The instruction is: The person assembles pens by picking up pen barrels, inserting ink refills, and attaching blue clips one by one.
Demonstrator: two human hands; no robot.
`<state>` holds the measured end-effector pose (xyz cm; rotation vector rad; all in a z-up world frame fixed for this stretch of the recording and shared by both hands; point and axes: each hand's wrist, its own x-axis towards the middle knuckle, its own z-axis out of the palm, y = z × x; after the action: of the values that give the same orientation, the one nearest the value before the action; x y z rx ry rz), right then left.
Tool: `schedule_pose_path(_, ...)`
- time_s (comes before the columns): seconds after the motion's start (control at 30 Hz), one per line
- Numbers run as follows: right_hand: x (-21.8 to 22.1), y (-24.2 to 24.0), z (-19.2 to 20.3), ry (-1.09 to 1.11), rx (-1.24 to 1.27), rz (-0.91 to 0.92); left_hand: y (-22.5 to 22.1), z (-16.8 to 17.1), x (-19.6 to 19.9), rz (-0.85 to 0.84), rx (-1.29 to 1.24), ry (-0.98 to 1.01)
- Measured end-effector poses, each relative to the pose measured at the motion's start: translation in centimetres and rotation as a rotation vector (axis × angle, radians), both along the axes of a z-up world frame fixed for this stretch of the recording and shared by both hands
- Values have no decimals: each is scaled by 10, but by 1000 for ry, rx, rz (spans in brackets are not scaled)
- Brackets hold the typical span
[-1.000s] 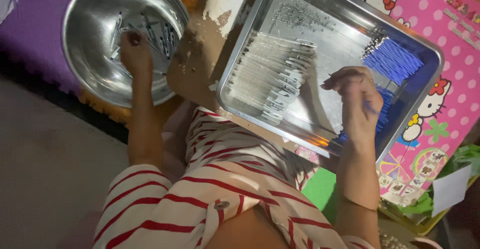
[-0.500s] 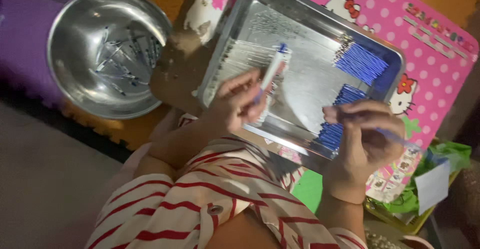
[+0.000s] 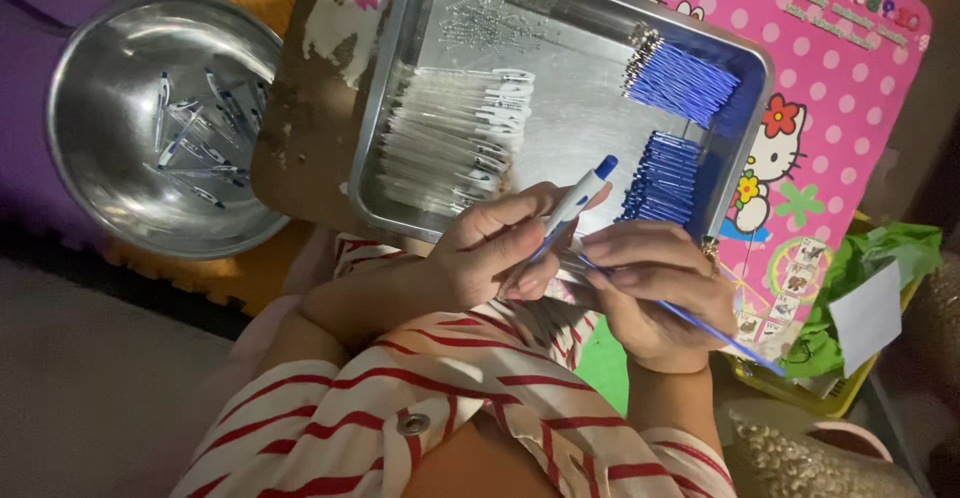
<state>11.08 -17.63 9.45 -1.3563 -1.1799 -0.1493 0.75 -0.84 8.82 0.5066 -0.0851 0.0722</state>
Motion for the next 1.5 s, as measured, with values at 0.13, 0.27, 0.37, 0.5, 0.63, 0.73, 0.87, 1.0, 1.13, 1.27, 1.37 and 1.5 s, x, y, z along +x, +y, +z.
schedule_pose_path(0.13,-2,4,3,-41,-24,-35,-10,-20,-4,-7,43,11)
schedule_pose_path(0.27,-1,8,0,-93,-3,-13,-15,-37,-4,12,51,-48)
schedule_pose_path(0.37,-2,12,3,-135,18,-18,-16,-40,-6,24,69,-59)
schedule_pose_path(0.5,-4,13,5,-171,13,-43,-19,-43,-7,42,113,-41)
schedule_pose_path(0.63,-3,17,7,-229,19,-72,-16,-49,-2,63,152,-64)
schedule_pose_path(0.73,-1,18,7,-238,42,-64,-15,-47,-1,53,186,-64)
schedule_pose_path(0.87,4,20,15,-295,22,-28,-18,-52,-1,118,241,-55)
schedule_pose_path(1.0,6,17,12,-397,-30,-15,-17,-52,0,147,239,-43)
schedule_pose_path(1.13,9,19,16,-469,-58,45,-19,-56,2,144,223,-28)
schedule_pose_path(1.27,12,5,-3,-566,-184,-30,-17,-46,3,146,172,27)
schedule_pose_path(1.37,13,-7,-13,-320,-197,11,-10,-44,1,107,113,61)
schedule_pose_path(1.5,9,-13,-17,468,252,-92,-2,-41,-3,-88,75,-8)
